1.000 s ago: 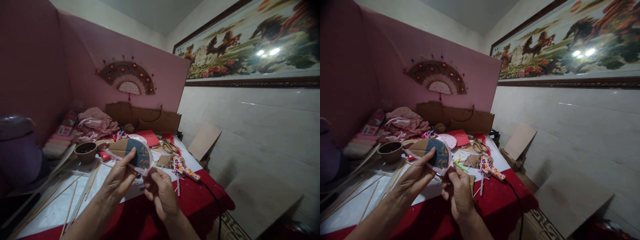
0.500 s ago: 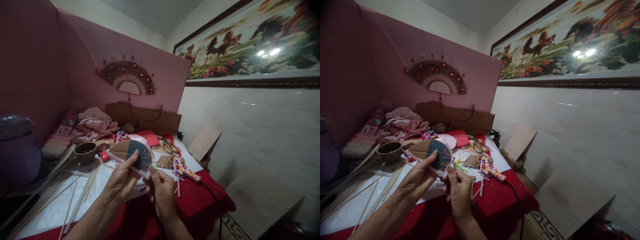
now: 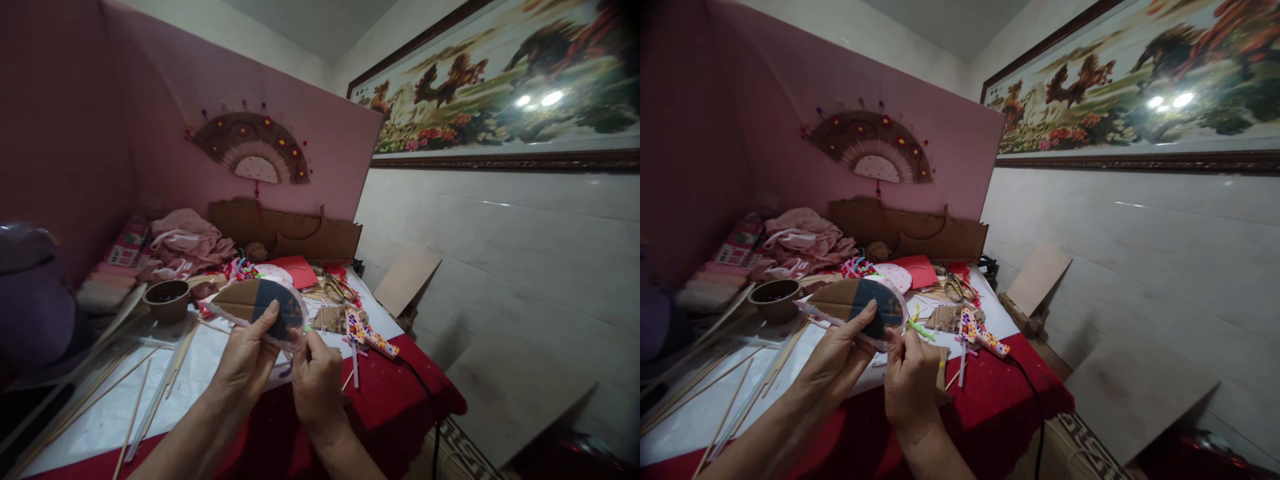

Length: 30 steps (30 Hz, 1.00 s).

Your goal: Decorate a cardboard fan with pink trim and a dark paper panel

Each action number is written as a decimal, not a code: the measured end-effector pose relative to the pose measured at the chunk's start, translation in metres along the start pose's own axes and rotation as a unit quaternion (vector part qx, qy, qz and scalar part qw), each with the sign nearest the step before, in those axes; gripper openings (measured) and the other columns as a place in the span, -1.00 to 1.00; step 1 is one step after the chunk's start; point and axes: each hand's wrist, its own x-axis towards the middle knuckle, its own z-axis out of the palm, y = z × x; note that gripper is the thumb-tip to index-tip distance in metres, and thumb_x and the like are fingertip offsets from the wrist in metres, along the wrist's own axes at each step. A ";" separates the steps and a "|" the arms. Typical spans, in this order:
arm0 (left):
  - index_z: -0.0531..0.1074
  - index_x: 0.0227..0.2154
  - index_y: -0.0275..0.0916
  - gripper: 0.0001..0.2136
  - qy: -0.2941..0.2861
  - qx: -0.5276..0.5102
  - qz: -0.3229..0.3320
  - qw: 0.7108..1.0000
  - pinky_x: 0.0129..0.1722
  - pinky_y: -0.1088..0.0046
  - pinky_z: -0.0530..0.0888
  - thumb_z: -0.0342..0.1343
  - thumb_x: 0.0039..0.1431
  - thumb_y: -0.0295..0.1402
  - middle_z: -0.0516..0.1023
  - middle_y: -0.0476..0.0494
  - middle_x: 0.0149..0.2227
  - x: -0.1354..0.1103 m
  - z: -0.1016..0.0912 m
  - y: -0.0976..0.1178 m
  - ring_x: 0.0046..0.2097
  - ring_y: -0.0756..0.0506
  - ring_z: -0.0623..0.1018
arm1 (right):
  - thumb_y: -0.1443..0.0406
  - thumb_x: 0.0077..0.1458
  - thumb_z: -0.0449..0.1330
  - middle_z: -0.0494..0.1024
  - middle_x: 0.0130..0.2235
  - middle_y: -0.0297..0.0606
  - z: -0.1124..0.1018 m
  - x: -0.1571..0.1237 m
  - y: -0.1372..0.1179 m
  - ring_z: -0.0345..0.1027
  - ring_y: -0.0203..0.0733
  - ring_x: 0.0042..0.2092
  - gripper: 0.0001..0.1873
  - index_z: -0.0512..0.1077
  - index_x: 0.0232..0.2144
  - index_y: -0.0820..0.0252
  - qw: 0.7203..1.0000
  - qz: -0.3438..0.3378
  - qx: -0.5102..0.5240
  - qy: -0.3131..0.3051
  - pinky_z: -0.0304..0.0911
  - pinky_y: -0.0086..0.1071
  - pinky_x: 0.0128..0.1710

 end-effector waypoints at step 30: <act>0.48 -0.32 -0.41 -0.83 -0.007 -0.004 0.006 1.000 -0.39 0.53 0.55 0.03 0.09 -0.67 0.61 -0.18 -0.43 0.001 0.000 0.000 -0.42 -0.02 0.59 | 0.13 0.20 -0.04 0.22 -0.64 -0.41 0.003 0.008 0.006 0.08 -0.35 -0.57 -0.58 0.17 -0.64 0.18 0.997 -0.002 0.063 -0.034 -0.07 -0.44 -0.54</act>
